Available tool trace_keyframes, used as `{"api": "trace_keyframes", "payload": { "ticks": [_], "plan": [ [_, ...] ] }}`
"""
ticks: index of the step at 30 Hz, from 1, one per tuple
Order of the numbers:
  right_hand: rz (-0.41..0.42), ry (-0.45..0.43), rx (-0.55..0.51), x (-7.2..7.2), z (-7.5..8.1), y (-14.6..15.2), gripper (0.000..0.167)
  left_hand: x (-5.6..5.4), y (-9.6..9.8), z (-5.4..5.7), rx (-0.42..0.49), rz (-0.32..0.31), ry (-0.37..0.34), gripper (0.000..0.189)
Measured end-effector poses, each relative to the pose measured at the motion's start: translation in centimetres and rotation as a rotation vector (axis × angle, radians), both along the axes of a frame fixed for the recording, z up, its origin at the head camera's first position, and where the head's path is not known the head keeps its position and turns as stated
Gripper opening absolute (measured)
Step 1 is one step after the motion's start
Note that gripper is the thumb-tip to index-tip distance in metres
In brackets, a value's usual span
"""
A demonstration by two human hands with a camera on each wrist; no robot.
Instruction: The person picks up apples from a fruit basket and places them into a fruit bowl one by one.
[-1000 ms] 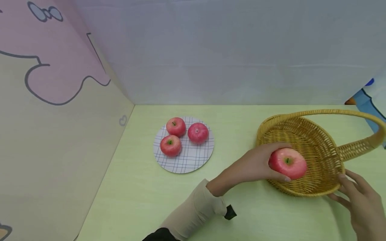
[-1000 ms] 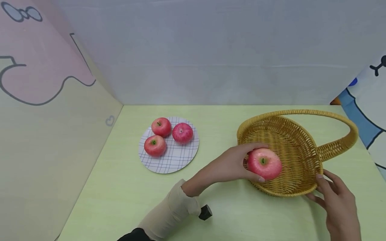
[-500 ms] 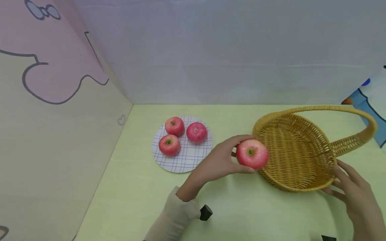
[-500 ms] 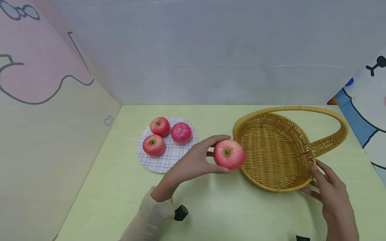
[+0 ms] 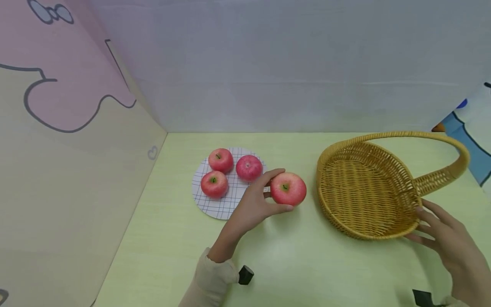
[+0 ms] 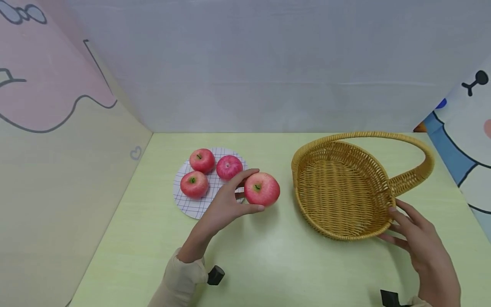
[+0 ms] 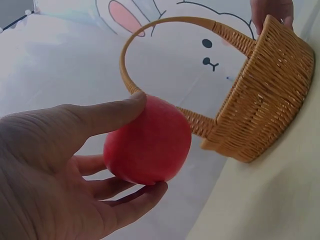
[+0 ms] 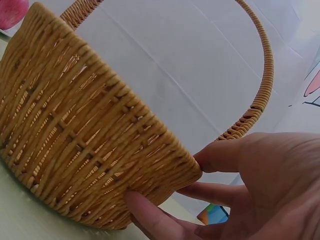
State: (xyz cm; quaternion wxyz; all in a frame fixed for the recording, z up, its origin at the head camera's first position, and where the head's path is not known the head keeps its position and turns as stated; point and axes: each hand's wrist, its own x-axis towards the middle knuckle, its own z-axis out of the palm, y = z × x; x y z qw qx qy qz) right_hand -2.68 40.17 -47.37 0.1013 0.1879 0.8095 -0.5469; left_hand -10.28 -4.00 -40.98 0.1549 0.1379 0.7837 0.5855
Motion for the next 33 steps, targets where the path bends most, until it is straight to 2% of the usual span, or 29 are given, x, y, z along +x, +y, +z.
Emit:
{"api": "trace_keyframes", "payload": {
  "ticks": [5,10,15,20,24,33],
  "plan": [
    [-0.006,0.010,-0.063,0.1,-0.2,0.2,0.073,0.3,-1.1,-0.9,-0.014,0.104,0.007,0.082],
    [-0.039,0.035,-0.162,0.3,-0.4,0.2,0.074,1.0,-2.3,-1.6,-0.001,0.174,-0.002,0.082],
    [-0.050,0.060,-0.213,0.4,-0.7,0.3,0.075,1.3,-3.3,-2.1,0.008,0.248,-0.014,0.082],
    [-0.045,0.060,-0.180,0.4,-0.8,0.4,0.074,1.3,-3.9,-2.5,-0.034,0.320,-0.024,0.081],
    [-0.043,0.055,-0.170,0.3,-0.8,0.3,0.075,1.3,-4.1,-2.8,-0.031,0.358,-0.011,0.081],
    [-0.063,0.072,-0.231,0.3,-0.6,0.1,0.073,1.2,-4.3,-4.2,-0.022,0.457,0.014,0.083]
  ]
}}
